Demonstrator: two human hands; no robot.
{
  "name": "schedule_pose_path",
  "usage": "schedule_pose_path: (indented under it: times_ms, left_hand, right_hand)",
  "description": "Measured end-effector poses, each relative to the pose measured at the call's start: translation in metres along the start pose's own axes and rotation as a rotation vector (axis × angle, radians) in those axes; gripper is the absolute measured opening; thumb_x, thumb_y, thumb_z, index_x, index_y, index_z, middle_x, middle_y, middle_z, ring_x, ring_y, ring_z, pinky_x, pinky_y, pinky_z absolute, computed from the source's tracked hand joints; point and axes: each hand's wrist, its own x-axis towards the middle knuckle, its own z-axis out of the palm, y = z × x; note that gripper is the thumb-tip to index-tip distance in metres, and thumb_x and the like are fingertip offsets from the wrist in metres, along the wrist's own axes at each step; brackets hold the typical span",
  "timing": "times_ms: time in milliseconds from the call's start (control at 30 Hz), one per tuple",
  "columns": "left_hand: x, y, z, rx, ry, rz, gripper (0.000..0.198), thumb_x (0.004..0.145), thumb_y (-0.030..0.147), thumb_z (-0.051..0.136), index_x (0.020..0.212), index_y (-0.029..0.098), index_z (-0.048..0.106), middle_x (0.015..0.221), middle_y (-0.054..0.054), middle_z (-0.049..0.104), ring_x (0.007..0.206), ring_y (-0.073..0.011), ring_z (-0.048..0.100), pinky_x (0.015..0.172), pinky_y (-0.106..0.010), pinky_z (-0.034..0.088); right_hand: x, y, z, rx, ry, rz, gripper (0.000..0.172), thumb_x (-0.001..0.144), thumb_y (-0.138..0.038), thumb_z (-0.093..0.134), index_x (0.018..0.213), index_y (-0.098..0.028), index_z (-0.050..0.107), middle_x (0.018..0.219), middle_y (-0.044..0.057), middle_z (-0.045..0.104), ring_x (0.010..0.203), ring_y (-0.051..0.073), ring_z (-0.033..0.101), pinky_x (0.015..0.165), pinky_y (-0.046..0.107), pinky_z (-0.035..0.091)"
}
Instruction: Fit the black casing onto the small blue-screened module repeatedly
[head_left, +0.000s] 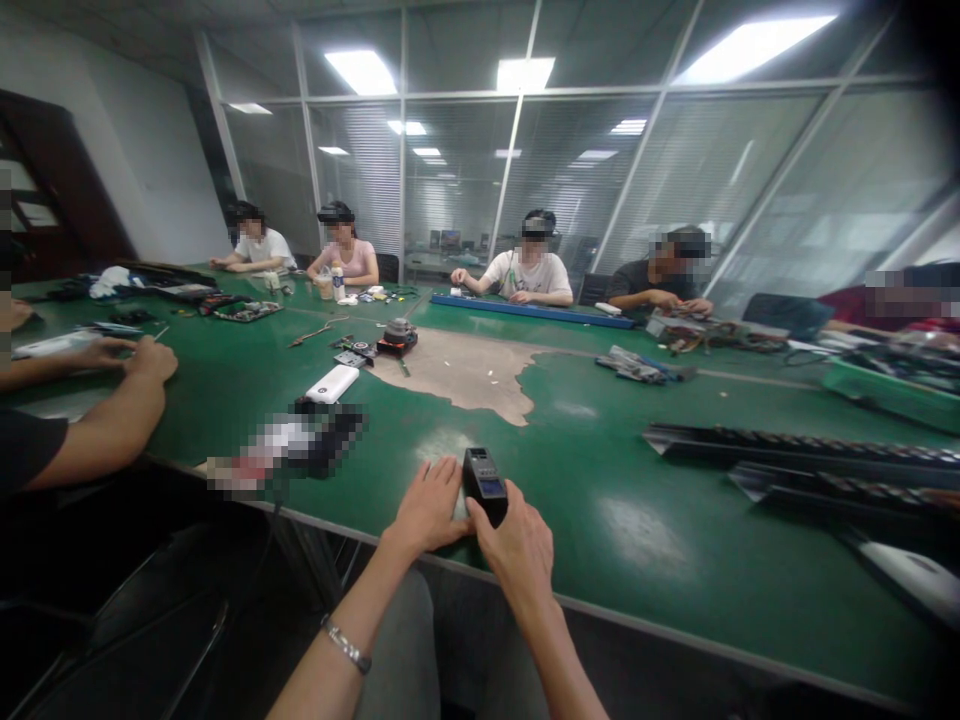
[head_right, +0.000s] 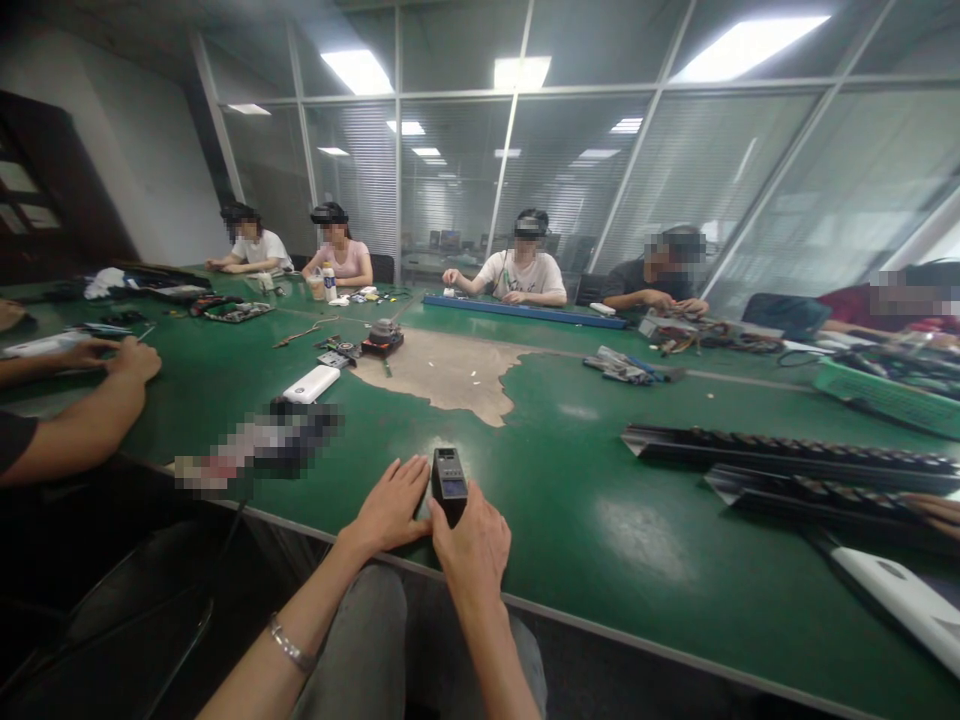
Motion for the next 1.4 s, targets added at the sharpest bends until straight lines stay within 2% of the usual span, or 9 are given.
schedule_pose_path:
  times_ms: [100, 300, 467, 567, 667, 800, 933, 1233, 1400]
  left_hand:
    - [0.000, 0.000, -0.001, -0.005, -0.002, 0.002, 0.089, 0.082, 0.069, 0.042, 0.149, 0.014, 0.021, 0.154, -0.015, 0.024, 0.143, -0.0299, 0.020, 0.116, -0.047, 0.011]
    - [0.000, 0.000, -0.002, -0.001, -0.001, 0.001, 0.088, 0.084, 0.071, 0.036, 0.148, 0.012, 0.023, 0.153, -0.016, 0.026, 0.142, -0.0298, 0.021, 0.116, -0.048, 0.013]
    - [0.000, 0.002, -0.005, -0.014, 0.017, -0.005, 0.093, 0.079, 0.079, 0.034, 0.146, 0.015, 0.028, 0.153, -0.014, 0.029, 0.142, -0.0300, 0.022, 0.116, -0.048, 0.015]
    - [0.000, 0.004, -0.007, -0.023, 0.019, -0.018, 0.094, 0.078, 0.081, 0.033, 0.146, 0.015, 0.029, 0.153, -0.014, 0.029, 0.142, -0.0300, 0.023, 0.116, -0.048, 0.015]
    - [0.000, 0.005, -0.008, -0.026, 0.014, -0.025, 0.097, 0.077, 0.082, 0.032, 0.146, 0.014, 0.028, 0.153, -0.014, 0.029, 0.142, -0.0301, 0.023, 0.116, -0.047, 0.015]
    - [0.000, 0.006, -0.008, -0.028, 0.018, -0.021, 0.097, 0.078, 0.082, 0.030, 0.146, 0.013, 0.028, 0.153, -0.014, 0.028, 0.142, -0.0290, 0.022, 0.117, -0.046, 0.014]
    - [-0.001, 0.005, -0.007, -0.026, 0.013, -0.019, 0.096, 0.079, 0.081, 0.029, 0.147, 0.013, 0.027, 0.154, -0.013, 0.027, 0.143, -0.0285, 0.021, 0.117, -0.045, 0.013]
    - [0.001, 0.005, -0.006, -0.011, 0.001, -0.022, 0.092, 0.082, 0.079, 0.026, 0.147, 0.013, 0.027, 0.154, -0.012, 0.026, 0.143, -0.0285, 0.021, 0.117, -0.046, 0.012]
    - [0.000, 0.007, -0.008, -0.007, 0.003, -0.021, 0.092, 0.083, 0.079, 0.025, 0.147, 0.014, 0.027, 0.154, -0.012, 0.026, 0.143, -0.0285, 0.020, 0.117, -0.046, 0.012]
  right_hand:
    - [0.003, -0.001, -0.001, -0.008, 0.004, 0.024, 0.062, 0.082, -0.057, 0.052, 0.124, -0.011, 0.051, 0.103, 0.016, 0.068, 0.099, 0.028, 0.063, 0.083, 0.035, 0.040]
    - [0.008, -0.006, -0.005, 0.019, -0.008, 0.012, 0.040, 0.086, -0.050, 0.049, 0.106, -0.017, 0.060, 0.088, 0.010, 0.070, 0.087, 0.025, 0.065, 0.080, 0.034, 0.040]
    - [0.017, -0.009, -0.018, 0.154, 0.086, 0.019, 0.044, 0.086, -0.052, 0.048, 0.109, -0.018, 0.061, 0.094, 0.010, 0.070, 0.090, 0.024, 0.064, 0.080, 0.032, 0.041]
    - [0.027, 0.001, -0.029, 0.248, 0.148, 0.037, 0.048, 0.085, -0.055, 0.047, 0.112, -0.019, 0.062, 0.099, 0.009, 0.070, 0.092, 0.024, 0.064, 0.080, 0.031, 0.042]
    - [0.033, 0.022, -0.034, 0.248, 0.185, 0.079, 0.050, 0.084, -0.056, 0.048, 0.113, -0.018, 0.061, 0.101, 0.010, 0.069, 0.091, 0.025, 0.064, 0.079, 0.032, 0.042]
    - [0.032, 0.058, -0.025, 0.122, 0.174, 0.177, 0.049, 0.084, -0.056, 0.050, 0.114, -0.019, 0.060, 0.095, 0.010, 0.070, 0.086, 0.027, 0.064, 0.075, 0.033, 0.041]
    - [0.024, 0.080, -0.009, 0.002, 0.183, 0.179, 0.046, 0.086, -0.053, 0.048, 0.113, -0.017, 0.059, 0.094, 0.012, 0.069, 0.086, 0.028, 0.063, 0.076, 0.035, 0.040]
    - [0.015, 0.086, 0.002, -0.049, 0.200, 0.139, 0.046, 0.087, -0.052, 0.046, 0.111, -0.014, 0.058, 0.096, 0.013, 0.067, 0.092, 0.029, 0.061, 0.082, 0.038, 0.037]
    - [0.014, 0.088, 0.006, -0.065, 0.227, 0.147, 0.072, 0.082, -0.057, 0.050, 0.130, -0.003, 0.046, 0.115, 0.022, 0.062, 0.105, 0.032, 0.057, 0.088, 0.039, 0.037]
